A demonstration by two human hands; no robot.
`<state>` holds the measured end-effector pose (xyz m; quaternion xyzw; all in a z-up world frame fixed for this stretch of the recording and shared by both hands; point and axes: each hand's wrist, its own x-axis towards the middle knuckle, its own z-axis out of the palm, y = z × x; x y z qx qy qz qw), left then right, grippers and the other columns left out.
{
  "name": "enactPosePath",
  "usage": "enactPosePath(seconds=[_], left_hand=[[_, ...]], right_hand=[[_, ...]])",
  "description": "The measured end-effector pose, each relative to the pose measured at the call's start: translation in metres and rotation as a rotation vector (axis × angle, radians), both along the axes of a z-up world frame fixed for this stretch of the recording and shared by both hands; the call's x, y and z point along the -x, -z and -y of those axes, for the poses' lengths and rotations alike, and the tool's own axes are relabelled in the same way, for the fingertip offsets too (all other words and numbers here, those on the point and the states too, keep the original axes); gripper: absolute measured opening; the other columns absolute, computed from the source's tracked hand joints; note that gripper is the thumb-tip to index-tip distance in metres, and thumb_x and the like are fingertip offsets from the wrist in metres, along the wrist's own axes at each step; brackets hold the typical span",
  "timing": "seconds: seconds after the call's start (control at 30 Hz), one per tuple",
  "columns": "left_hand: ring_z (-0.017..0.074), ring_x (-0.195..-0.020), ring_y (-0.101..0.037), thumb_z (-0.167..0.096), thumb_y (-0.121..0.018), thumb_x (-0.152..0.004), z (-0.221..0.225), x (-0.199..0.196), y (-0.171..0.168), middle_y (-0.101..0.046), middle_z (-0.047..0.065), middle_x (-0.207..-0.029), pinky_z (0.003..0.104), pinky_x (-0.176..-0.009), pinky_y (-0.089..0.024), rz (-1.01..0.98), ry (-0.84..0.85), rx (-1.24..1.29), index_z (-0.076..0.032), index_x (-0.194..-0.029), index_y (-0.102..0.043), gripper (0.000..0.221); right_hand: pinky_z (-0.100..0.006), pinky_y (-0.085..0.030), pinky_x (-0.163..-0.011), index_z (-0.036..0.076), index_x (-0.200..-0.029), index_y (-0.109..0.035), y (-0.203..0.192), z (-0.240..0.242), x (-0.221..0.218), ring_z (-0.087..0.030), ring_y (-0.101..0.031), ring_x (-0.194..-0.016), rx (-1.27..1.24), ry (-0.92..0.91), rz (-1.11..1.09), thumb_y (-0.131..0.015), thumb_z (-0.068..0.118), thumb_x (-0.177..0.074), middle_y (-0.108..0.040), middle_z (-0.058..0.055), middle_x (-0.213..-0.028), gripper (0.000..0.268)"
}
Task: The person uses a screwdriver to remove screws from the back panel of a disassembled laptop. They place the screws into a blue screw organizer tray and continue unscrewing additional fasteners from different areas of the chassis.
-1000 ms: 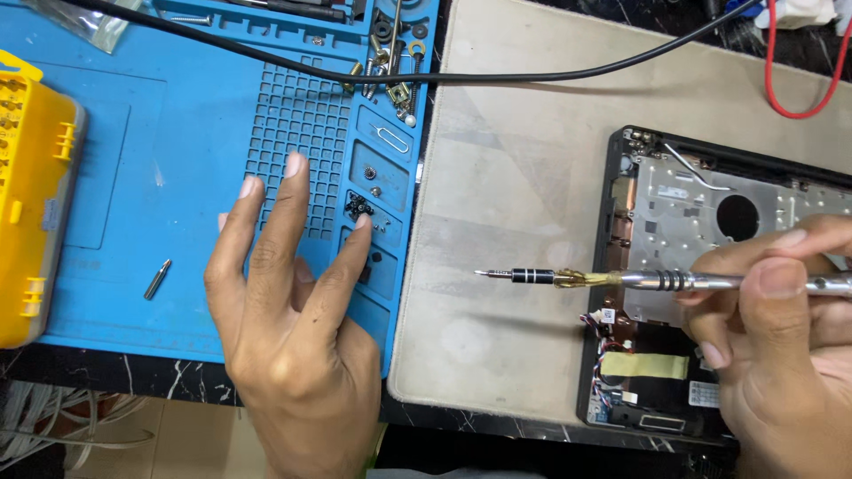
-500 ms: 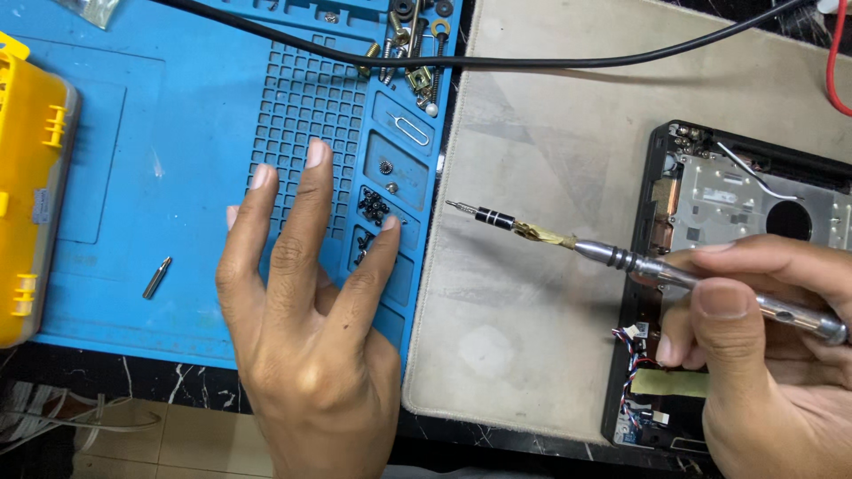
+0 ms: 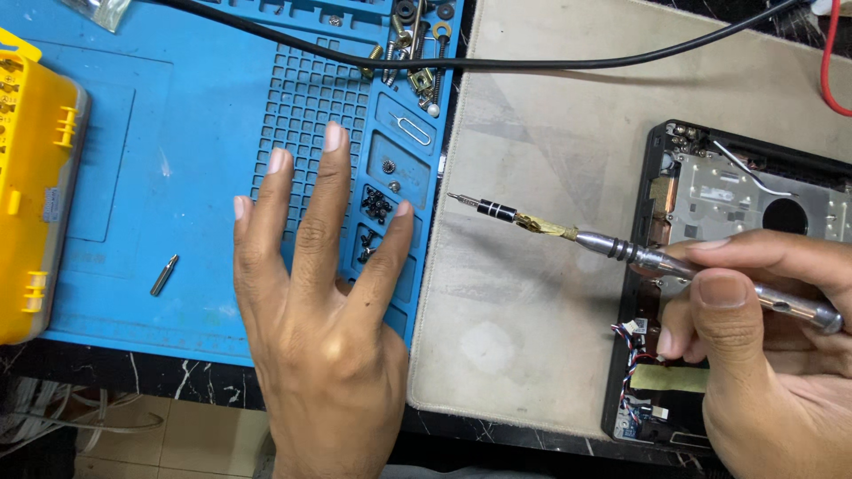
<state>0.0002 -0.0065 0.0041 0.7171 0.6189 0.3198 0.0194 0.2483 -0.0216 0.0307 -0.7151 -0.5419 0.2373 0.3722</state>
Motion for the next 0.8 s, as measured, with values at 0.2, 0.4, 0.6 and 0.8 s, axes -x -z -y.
enactPosePath(seconds=[0.2,0.4,0.6,0.8], left_hand=[[0.0555,-0.167,-0.042,0.031,-0.047,-0.084,0.004,0.001,0.0,-0.054,0.027,-0.172,0.087,-0.139,-0.04,0.092,0.011,0.0,-0.011,-0.133,-0.086,0.075],[0.0566,-0.164,-0.043,0.028,-0.048,-0.089,0.003,-0.001,0.0,-0.057,0.03,-0.169,0.086,-0.139,-0.039,0.072,-0.03,-0.035,-0.004,-0.13,-0.088,0.066],[0.0569,-0.165,-0.041,0.024,-0.049,-0.084,0.005,0.001,0.0,-0.055,0.029,-0.171,0.087,-0.138,-0.037,0.075,-0.008,-0.016,-0.007,-0.123,-0.088,0.063],[0.0557,-0.164,-0.043,0.026,-0.048,-0.091,0.003,-0.001,0.003,-0.057,0.029,-0.17,0.08,-0.139,-0.039,0.057,-0.04,-0.033,-0.005,-0.132,-0.088,0.065]], right_hand=[[-0.027,-0.051,-0.067,-0.006,-0.134,-0.061,-0.002,0.0,-0.003,-0.021,-0.069,-0.066,0.005,-0.012,0.027,-0.06,0.017,-0.128,-0.079,-0.02,-0.122,0.024],[-0.028,-0.051,-0.068,-0.007,-0.134,-0.059,0.001,0.001,-0.007,-0.022,-0.068,-0.066,-0.02,-0.027,0.004,-0.058,0.017,-0.127,-0.079,-0.022,-0.125,0.025],[-0.028,-0.053,-0.07,-0.006,-0.132,-0.061,-0.006,-0.001,0.0,-0.021,-0.069,-0.066,0.008,-0.002,0.016,-0.06,0.017,-0.127,-0.081,-0.022,-0.124,0.023],[-0.029,-0.054,-0.07,-0.005,-0.132,-0.061,-0.006,0.0,-0.002,-0.021,-0.07,-0.067,0.013,0.007,0.014,-0.06,0.017,-0.127,-0.08,-0.021,-0.124,0.022]])
